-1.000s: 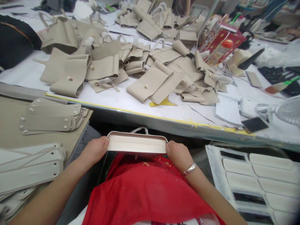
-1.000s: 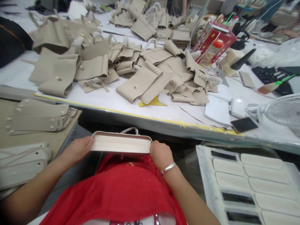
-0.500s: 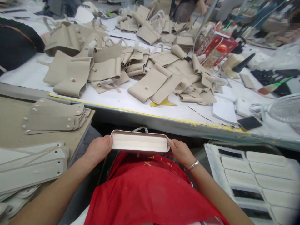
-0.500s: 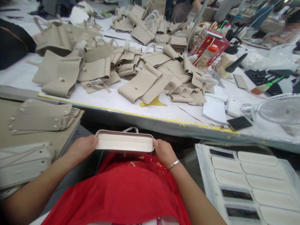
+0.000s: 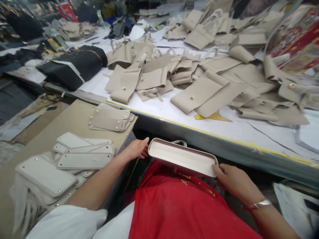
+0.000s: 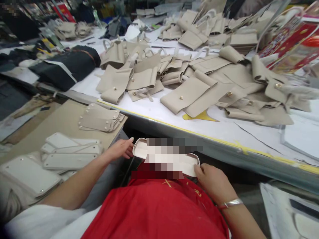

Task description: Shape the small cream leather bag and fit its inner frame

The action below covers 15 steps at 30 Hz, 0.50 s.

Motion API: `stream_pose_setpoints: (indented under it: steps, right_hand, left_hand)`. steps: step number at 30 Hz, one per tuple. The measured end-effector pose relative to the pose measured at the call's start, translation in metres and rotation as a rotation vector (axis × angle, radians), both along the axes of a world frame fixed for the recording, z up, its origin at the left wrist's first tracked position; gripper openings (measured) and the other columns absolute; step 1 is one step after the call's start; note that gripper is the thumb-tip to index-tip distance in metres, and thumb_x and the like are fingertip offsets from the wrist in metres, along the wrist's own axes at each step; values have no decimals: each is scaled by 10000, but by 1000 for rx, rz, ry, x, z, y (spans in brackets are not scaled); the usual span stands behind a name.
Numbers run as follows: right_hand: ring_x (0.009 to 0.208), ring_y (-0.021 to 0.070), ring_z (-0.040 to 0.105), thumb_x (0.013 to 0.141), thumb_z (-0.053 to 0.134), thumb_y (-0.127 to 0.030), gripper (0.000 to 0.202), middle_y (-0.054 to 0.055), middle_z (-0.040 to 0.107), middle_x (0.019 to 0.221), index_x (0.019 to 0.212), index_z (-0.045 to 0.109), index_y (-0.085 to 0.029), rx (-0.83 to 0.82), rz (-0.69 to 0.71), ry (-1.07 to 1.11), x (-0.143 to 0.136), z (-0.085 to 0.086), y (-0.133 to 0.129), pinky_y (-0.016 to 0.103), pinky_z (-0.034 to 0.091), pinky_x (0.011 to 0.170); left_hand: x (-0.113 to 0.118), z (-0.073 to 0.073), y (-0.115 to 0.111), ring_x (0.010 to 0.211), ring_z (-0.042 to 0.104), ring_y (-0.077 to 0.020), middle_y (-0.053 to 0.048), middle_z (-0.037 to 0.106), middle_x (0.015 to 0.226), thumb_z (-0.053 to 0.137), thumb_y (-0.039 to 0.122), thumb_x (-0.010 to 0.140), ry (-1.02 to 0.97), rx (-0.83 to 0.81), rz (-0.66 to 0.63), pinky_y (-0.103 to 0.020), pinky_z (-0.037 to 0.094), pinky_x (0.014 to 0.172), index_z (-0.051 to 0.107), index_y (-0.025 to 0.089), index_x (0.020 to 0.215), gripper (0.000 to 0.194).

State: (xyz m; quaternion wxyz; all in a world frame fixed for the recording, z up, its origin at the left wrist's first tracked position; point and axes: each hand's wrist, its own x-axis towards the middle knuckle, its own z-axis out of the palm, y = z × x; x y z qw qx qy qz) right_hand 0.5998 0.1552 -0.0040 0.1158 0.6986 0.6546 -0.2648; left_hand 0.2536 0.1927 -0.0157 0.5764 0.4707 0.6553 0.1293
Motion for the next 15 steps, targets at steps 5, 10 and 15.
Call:
stream_pose_setpoints:
  steps: [5,10,15]
  right_hand:
    - [584,180,592,872,358,-243,294,92,627,698,729,590,-133,103,250,-202,-1,-4,-5,255,311,500]
    - [598,204,607,860,370,-149,213,101,589,803,843,580,-118,154,495,-343,0,-7,-12,256,287,455]
    - [637,228,612,859,337,-95,232,101,547,827,885,567,-105,187,541,-370,-1,-9,-16,272,319,457]
  left_hand:
    - [15,6,0,759,624,-252,-155,654,772,323,381,867,650,390,-452,-342,465,695,608,103,722,424]
    - [22,2,3,806,613,-267,-175,651,818,284,269,867,763,426,-532,-362,436,742,614,103,749,388]
    - [24,0,3,827,598,-274,-192,638,849,265,274,877,742,414,-507,-397,417,792,603,87,798,395]
